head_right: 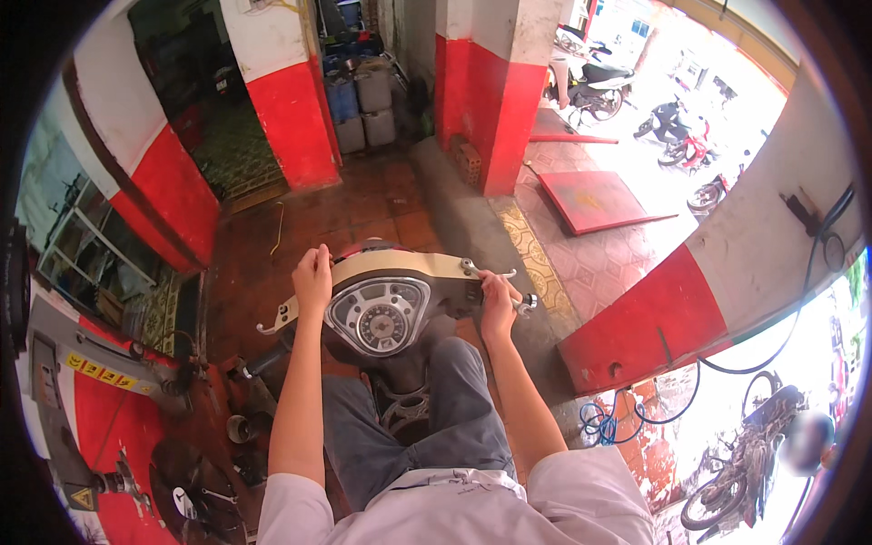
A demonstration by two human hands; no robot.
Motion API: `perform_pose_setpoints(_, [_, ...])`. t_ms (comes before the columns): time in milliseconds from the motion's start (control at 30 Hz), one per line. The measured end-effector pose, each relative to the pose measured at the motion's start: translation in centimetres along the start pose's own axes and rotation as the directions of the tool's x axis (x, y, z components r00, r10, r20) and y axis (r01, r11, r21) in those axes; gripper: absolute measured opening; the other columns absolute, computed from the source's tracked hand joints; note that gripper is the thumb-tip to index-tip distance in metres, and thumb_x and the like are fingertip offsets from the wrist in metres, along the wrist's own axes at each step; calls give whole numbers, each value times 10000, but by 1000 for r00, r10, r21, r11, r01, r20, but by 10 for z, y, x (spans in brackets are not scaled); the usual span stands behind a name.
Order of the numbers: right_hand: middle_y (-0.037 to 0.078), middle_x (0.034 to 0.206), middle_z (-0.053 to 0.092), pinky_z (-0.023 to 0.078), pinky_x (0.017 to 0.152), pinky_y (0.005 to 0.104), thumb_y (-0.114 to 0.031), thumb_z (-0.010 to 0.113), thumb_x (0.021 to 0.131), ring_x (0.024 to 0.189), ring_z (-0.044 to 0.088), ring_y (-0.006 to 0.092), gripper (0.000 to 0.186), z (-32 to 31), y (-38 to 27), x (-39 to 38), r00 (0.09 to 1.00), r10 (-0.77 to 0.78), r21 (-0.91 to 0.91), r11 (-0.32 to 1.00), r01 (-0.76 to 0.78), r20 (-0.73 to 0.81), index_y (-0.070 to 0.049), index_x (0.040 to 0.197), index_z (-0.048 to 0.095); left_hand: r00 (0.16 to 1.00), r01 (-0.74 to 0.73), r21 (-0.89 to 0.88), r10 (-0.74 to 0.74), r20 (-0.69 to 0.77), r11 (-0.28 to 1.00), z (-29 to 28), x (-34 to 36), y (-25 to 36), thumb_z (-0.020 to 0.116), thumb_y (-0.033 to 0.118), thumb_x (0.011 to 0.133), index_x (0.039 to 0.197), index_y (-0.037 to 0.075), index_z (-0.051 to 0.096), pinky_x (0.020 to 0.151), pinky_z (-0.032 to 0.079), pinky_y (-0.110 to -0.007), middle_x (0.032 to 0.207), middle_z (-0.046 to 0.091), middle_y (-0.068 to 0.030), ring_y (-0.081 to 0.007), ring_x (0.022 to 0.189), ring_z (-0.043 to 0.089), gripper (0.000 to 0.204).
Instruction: The person adjusts the side mirrors on a motorcycle using a wrench and by hand, first checking the positioning on the handlebars and then tightening the nuts at the base of the mirrors.
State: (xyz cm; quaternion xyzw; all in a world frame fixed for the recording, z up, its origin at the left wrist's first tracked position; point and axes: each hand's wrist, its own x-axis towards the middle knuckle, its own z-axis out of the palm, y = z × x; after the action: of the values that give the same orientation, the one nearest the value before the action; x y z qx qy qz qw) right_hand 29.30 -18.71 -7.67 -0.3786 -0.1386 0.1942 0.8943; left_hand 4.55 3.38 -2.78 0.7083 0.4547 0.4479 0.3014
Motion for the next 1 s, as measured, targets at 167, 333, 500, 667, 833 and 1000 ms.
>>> perform_pose_setpoints(167, [140, 851, 665, 476, 894, 392, -92, 547, 925, 998, 647, 272, 281, -21, -15, 2, 887, -211, -435, 810, 393, 410, 31, 672, 537, 998, -52, -50, 51, -39, 997, 5, -1, -3, 554, 375, 989, 741, -9, 572, 591, 428, -400, 615, 555, -135, -270, 575, 545, 457])
perform_pose_setpoints(333, [119, 833, 670, 497, 768, 339, -66, 587, 900, 887, 647, 227, 172, -23, -34, 2, 802, -190, -544, 644, 538, 567, 49, 791, 655, 999, -40, -31, 39, -24, 999, 3, -1, -2, 562, 366, 985, 756, -8, 599, 590, 446, -387, 630, 593, -129, -256, 578, 575, 440])
perform_pose_setpoints(500, [82, 842, 643, 474, 673, 311, -47, 606, 911, 756, 590, 167, 130, -36, -40, -14, 837, -86, -679, 543, 494, 541, 18, 929, 718, 999, -33, -11, 32, -14, 999, 1, -3, 3, 573, 350, 980, 782, -1, 629, 598, 468, -370, 657, 637, -127, -255, 593, 619, 406])
perform_pose_setpoints(667, [50, 942, 585, 432, 672, 291, -188, 601, 925, 782, 547, 145, 323, -50, -25, -29, 925, 222, -323, 939, -117, 310, 3, 1177, 664, 997, -74, -34, 73, -21, 997, 0, -4, 5, 597, 293, 963, 792, 8, 633, 603, 473, -389, 665, 637, -130, -285, 622, 636, 335])
perform_pose_setpoints(833, [39, 939, 571, 413, 696, 284, -337, 569, 921, 789, 532, 145, 607, -45, -47, -45, 871, 310, 61, 932, -359, 381, 24, 1404, 503, 870, -488, 58, 491, -43, 871, 11, -33, 38, 652, 191, 889, 775, 47, 617, 686, 474, -414, 744, 611, -100, -309, 749, 596, 186])
perform_pose_setpoints(1000, [12, 866, 587, 433, 660, 290, -266, 528, 969, 743, 547, 153, 505, -58, -78, -17, 818, 483, -552, 793, -257, 313, -24, 1412, 529, 689, -718, 64, 696, 200, 693, 32, -68, 79, 745, 260, 789, 876, 50, 653, 867, 450, -448, 875, 624, -110, -328, 930, 590, 245])
